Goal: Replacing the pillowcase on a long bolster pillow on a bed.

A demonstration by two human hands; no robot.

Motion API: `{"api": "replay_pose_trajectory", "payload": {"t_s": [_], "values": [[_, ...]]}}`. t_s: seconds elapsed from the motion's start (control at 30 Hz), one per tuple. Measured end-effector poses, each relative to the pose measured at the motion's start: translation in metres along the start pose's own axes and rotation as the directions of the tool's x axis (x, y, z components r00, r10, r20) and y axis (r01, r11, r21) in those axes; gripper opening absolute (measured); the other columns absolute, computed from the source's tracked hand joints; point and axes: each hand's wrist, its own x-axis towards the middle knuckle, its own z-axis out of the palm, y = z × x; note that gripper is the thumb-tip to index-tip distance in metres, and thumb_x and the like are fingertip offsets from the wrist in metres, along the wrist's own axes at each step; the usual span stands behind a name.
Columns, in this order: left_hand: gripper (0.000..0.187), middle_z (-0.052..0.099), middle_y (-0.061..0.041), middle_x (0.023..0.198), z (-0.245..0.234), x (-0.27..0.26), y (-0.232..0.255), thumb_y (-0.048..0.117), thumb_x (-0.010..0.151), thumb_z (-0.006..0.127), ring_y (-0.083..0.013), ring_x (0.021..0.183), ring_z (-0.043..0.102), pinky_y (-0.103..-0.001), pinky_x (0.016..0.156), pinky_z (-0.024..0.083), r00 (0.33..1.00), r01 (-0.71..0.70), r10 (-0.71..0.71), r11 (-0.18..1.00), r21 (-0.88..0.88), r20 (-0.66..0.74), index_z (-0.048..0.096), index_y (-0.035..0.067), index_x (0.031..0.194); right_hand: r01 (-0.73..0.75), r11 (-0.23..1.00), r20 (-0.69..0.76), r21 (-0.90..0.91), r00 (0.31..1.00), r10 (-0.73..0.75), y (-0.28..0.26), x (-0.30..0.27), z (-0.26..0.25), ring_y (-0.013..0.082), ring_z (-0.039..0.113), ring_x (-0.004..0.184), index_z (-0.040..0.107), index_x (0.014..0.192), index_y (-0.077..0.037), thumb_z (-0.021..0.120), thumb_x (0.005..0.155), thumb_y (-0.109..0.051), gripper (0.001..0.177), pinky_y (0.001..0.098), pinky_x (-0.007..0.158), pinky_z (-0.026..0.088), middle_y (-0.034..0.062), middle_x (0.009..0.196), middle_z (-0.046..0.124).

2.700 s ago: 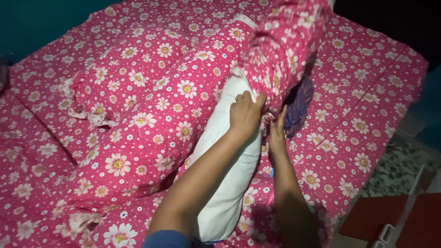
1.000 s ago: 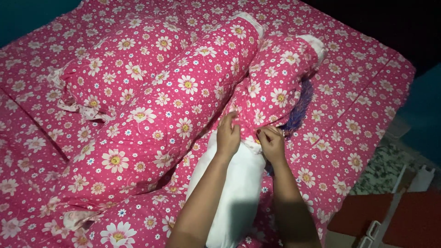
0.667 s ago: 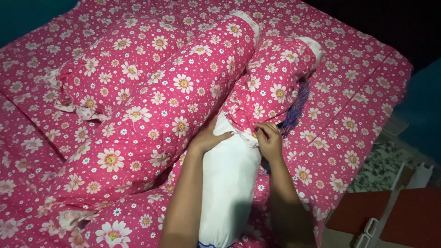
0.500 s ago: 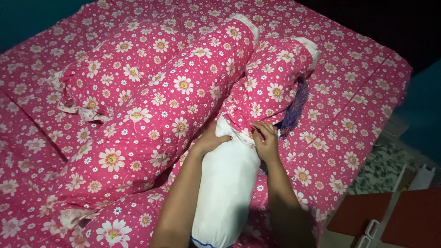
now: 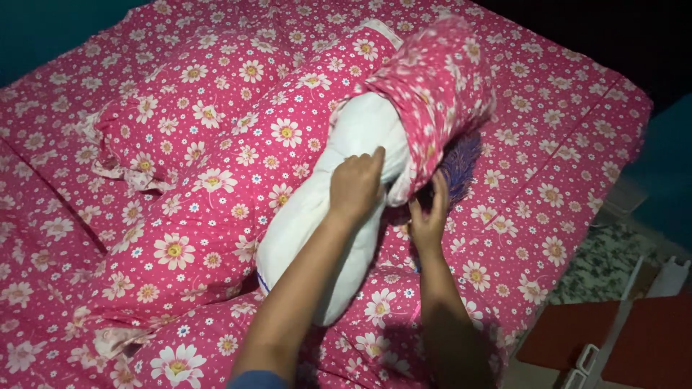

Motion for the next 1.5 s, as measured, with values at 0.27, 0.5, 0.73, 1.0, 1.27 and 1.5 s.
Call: {"api": "replay_pose_trajectory", "payload": {"t_s": [0.27, 0.5, 0.73, 1.0, 1.27, 1.5], "values": [[0.034, 0.068, -0.018, 0.102, 0.009, 0.000, 0.008, 0.029, 0.088, 0.063, -0.0385, 0.098, 0.066, -0.058, 0.084, 0.045, 0.914, -0.071, 0.096, 0.995, -0.076, 0.395, 0.068, 0.012, 0.117, -0.049, 0.972, 0.001, -0.231, 0.999, 0.050, 0.022, -0.003, 0.000, 0.0353, 0.047, 0.141, 0.056, 0.143, -0.002, 0.063, 0.088, 0.000, 0.055, 0.0464, 0.119, 0.036, 0.0162, 0.147, 0.056], [0.038, 0.066, -0.014, 0.112, 0.042, -0.048, -0.017, 0.022, 0.083, 0.069, -0.0336, 0.109, 0.060, -0.054, 0.093, 0.041, 0.985, 0.138, -0.140, 0.990, -0.023, -0.101, 0.070, 0.007, 0.117, -0.180, 0.954, 0.009, -0.240, 0.982, 0.187, 0.116, 0.002, 0.014, 0.0349, 0.058, 0.133, 0.062, 0.136, 0.002, 0.060, 0.095, -0.007, 0.042, 0.0406, 0.114, 0.043, 0.0190, 0.142, 0.061], [0.039, 0.067, -0.010, 0.116, 0.044, -0.063, -0.018, 0.022, 0.084, 0.070, -0.0299, 0.111, 0.058, -0.050, 0.093, 0.039, 0.986, 0.148, -0.157, 0.979, -0.142, -0.052, 0.070, 0.007, 0.120, -0.172, 0.833, -0.032, -0.526, 0.983, 0.182, 0.082, 0.032, 0.018, 0.0360, 0.059, 0.122, 0.068, 0.128, -0.003, 0.069, 0.090, -0.013, 0.040, 0.0437, 0.104, 0.046, 0.0180, 0.134, 0.063], [0.039, 0.066, -0.008, 0.117, 0.045, -0.066, -0.024, 0.022, 0.086, 0.069, -0.0276, 0.115, 0.057, -0.049, 0.098, 0.038, 0.979, 0.169, -0.186, 0.969, -0.178, -0.082, 0.070, 0.009, 0.122, -0.065, 0.904, 0.060, -0.423, 0.993, 0.099, 0.148, 0.030, 0.015, 0.0354, 0.067, 0.102, 0.076, 0.115, -0.003, 0.068, 0.097, -0.012, 0.021, 0.0433, 0.091, 0.053, 0.0169, 0.107, 0.071], [0.055, 0.049, -0.020, 0.144, 0.055, -0.063, -0.057, 0.019, 0.077, 0.070, -0.0396, 0.134, 0.043, -0.055, 0.110, 0.026, 0.935, 0.210, -0.296, 0.907, -0.366, -0.196, 0.067, 0.011, 0.131, -0.169, 0.983, 0.921, 0.071, 0.390, 0.000, 0.049, -0.003, 0.014, 0.0196, 0.066, 0.097, 0.071, 0.109, -0.001, 0.069, 0.087, -0.010, 0.024, 0.0355, 0.087, 0.053, 0.0083, 0.102, 0.071], [0.030, 0.057, -0.016, 0.143, 0.053, -0.061, -0.061, 0.012, 0.077, 0.066, -0.0434, 0.145, 0.037, -0.056, 0.118, 0.027, 0.964, 0.126, -0.180, 0.957, -0.263, -0.196, 0.072, 0.006, 0.105, -0.265, 0.960, 0.732, 0.086, 0.671, 0.120, 0.032, -0.003, 0.018, 0.0214, 0.069, 0.100, 0.076, 0.107, -0.005, 0.065, 0.093, -0.010, 0.019, 0.0349, 0.091, 0.055, 0.0103, 0.104, 0.073]]}}
